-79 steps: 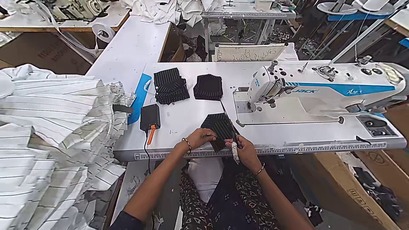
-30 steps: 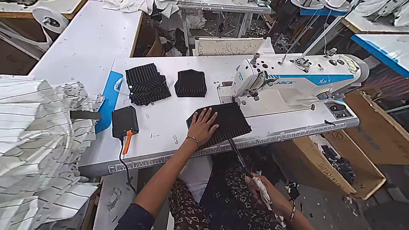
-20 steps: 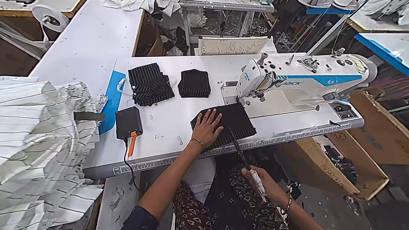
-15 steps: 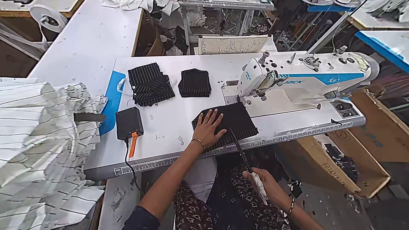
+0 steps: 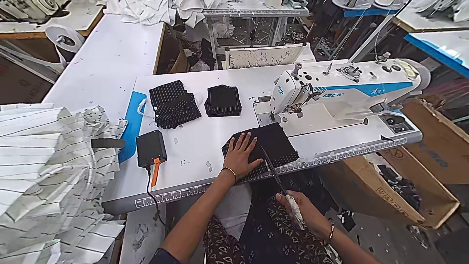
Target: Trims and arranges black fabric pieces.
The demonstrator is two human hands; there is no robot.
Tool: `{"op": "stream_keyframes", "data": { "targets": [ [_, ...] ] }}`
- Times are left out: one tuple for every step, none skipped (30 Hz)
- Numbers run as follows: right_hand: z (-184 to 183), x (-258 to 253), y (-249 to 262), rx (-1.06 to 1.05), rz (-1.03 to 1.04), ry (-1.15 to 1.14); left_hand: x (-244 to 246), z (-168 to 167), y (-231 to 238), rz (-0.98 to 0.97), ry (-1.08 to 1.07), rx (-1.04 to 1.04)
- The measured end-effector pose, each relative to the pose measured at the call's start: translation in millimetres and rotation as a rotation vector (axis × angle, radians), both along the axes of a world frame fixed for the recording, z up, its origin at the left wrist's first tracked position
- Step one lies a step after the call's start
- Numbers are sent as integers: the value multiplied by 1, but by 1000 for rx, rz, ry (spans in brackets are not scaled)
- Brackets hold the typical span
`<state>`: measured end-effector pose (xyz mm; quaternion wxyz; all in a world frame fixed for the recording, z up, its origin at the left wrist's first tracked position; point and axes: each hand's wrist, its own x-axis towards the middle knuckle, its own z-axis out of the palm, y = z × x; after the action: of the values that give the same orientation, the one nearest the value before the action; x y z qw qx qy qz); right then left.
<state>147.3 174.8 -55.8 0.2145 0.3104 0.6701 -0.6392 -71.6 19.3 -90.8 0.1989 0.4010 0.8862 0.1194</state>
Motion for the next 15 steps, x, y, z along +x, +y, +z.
{"op": "stream_keyframes", "data": {
  "targets": [
    [-1,1,0,4,-5,6,0,0,0,0,9,0],
    [-1,1,1,-2,-13,14,0,-1,1,1,20,2],
    [-1,0,1,-20,-23,22,0,-2,1,3,26,9],
    [-1,-3,1,-47,-34,29,0,-2,1,7,26,13],
    [-1,-7,1,-76,-36,28,0,-2,0,12,28,18],
    [0,-11,2,-97,-33,24,1,-2,0,17,27,20],
    [0,-16,2,-108,-29,18,1,-2,0,22,25,23],
    [0,-20,3,-106,-23,13,1,-2,0,24,23,21],
    [-2,-23,4,-96,-19,10,1,-3,0,25,26,19],
    [-3,-23,4,-85,-20,8,1,-4,0,27,31,21],
    [-4,-23,5,-72,-20,9,1,-4,-1,27,34,23],
    [-4,-23,5,-60,-23,9,1,-5,0,27,37,26],
    [-5,-22,5,-51,-27,12,1,-6,0,29,41,31],
    [-5,-22,5,-46,-33,16,1,-5,0,28,37,28],
    [-5,-24,5,-45,-36,19,1,-5,0,28,37,25]
  ]
}}
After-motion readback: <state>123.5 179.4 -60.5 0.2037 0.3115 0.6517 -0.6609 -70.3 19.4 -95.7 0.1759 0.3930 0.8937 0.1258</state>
